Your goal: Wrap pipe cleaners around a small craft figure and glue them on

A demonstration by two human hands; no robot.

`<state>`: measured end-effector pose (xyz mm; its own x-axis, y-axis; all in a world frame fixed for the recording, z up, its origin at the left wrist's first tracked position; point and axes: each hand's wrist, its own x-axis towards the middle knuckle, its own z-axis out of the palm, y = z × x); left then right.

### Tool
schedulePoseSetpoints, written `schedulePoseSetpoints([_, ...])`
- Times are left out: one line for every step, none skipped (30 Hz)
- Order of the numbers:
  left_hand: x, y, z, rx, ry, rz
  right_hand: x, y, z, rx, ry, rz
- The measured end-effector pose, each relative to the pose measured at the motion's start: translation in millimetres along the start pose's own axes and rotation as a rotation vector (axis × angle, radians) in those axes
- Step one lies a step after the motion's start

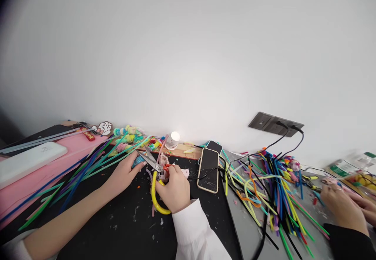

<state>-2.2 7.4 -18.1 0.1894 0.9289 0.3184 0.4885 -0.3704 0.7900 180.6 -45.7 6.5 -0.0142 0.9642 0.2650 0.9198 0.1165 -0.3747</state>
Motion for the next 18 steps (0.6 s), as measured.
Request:
schedulePoseSetpoints([0.0,0.6,-0.2,-0.001,0.001,-0.001,0.3,0.4,-0.4,-0.001,0.000,0.002])
schedulePoseSetpoints([-0.1,1.2,-0.3,-0.001,-0.002,-0.002,0.6,0.8,-0.8,-0.001,0.002,0.002])
schedulePoseSetpoints([-0.1,1.7,-0.4,0.002,-0.003,-0.003,0.9,1.3,-1.2,-0.002,0.003,0.002])
schedulePoseSetpoints([-0.2,2.1,-0.4,0.005,-0.002,-0.005,1.3,1.7,-1.7,-0.005,0.003,0.001])
schedulePoseSetpoints([-0.3,2.3,-0.4,0.009,0.001,-0.006,1.6,2.1,-2.1,-0.010,0.004,-0.001])
schedulePoseSetpoints([-0.4,2.4,-0.4,0.012,0.006,-0.005,2.0,2.4,-2.6,-0.015,0.006,-0.004])
schedulePoseSetpoints([-0.5,2.3,-0.3,0.015,0.012,-0.003,2.2,2.7,-2.9,-0.021,0.010,-0.006])
schedulePoseSetpoints([-0.6,2.2,-0.4,0.018,0.016,0.000,2.5,3.0,-3.2,-0.027,0.014,-0.007])
schedulePoseSetpoints([-0.7,1.9,-0.5,0.022,0.019,0.003,2.6,3.4,-3.4,-0.032,0.018,-0.009])
schedulePoseSetpoints([-0.7,1.6,-0.6,0.027,0.019,0.007,2.7,3.7,-3.4,-0.036,0.021,-0.010])
schedulePoseSetpoints([-0.7,1.3,-0.8,0.035,0.021,0.011,2.7,4.1,-3.3,-0.040,0.024,-0.012])
schedulePoseSetpoints([-0.6,1.1,-1.0,0.043,0.023,0.012,2.6,4.4,-3.1,-0.045,0.028,-0.015])
schedulePoseSetpoints([-0.5,1.0,-1.2,0.053,0.024,0.010,2.5,4.6,-2.8,-0.049,0.033,-0.019])
schedulePoseSetpoints([-0.4,1.1,-1.5,0.061,0.024,0.008,2.4,4.6,-2.5,-0.054,0.038,-0.023])
schedulePoseSetpoints([-0.4,1.2,-1.7,0.066,0.024,0.006,2.2,4.6,-2.4,-0.058,0.044,-0.023])
schedulePoseSetpoints([-0.3,1.5,-1.9,0.069,0.024,0.005,2.1,4.4,-2.2,-0.062,0.048,-0.022])
schedulePoseSetpoints([-0.3,1.8,-2.1,0.068,0.025,0.003,2.0,4.1,-2.2,-0.065,0.050,-0.019])
schedulePoseSetpoints([-0.3,2.0,-2.2,0.064,0.025,0.002,2.0,3.7,-2.3,-0.067,0.050,-0.013])
